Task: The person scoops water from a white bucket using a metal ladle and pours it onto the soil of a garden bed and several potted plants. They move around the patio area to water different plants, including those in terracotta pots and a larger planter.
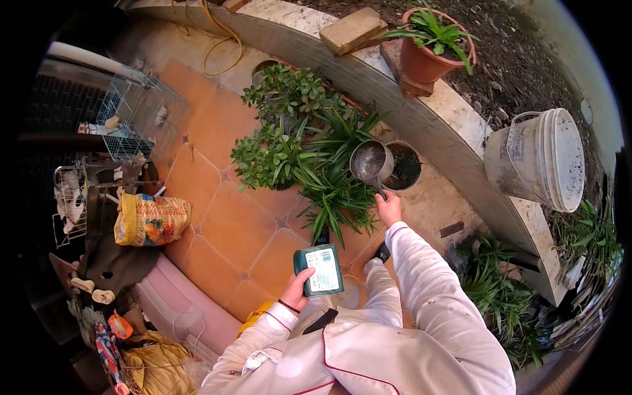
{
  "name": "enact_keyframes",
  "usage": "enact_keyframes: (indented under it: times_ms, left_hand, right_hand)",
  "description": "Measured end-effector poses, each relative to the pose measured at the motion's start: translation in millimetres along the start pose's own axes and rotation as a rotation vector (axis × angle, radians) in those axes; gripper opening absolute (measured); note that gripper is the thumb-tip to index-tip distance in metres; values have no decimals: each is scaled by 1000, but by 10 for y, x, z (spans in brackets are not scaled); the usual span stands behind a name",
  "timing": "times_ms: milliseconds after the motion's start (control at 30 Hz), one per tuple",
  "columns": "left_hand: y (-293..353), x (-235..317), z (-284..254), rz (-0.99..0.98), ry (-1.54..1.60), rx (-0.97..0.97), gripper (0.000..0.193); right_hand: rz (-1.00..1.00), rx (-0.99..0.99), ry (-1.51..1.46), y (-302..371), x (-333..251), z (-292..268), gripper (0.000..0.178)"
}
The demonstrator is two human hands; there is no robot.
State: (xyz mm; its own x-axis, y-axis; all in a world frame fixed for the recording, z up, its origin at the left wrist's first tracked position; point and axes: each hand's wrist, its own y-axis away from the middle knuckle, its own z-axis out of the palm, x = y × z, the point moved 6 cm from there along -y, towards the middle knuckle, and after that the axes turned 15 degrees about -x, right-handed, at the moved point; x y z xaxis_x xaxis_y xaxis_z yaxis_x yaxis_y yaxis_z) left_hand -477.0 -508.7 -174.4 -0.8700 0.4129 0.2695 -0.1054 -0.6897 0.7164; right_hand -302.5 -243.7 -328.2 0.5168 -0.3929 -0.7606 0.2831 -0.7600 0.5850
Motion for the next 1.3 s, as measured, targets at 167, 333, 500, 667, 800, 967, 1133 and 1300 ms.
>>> enact_keyframes:
  times_ms: [167,333,500,667,800,967,1133,1300]
  left_hand:
    - [114,271,-457,13,-30,83,43]
    - [194,364,-651,-10,-7,103,41]
    - [213,446,-787,-29,45,123,43]
    - [172,523,-847,-10,63,99,42]
    - [142,557,-844,-19,70,78,42]
    - [123,587,-799,-38,88,73,44]
    - [78,503,-864,-53,89,84,43]
    - [32,441,-858,-63,63,88,42]
  right_hand:
    - [18,103,295,-452,-270,477,24]
    - [216,78,499,-839,-365,909,27]
    - [360,72,492,-934,-370,1101,29]
    - [360,95,481,-854,-347,1089,29]
    - [313,123,507,-778,-285,1057,29]
    - [283,92,492,-820,-198,1055,30]
    - [363,94,517,-947,-330,1109,29]
    - [393,114,582,-954,-330,1147,28]
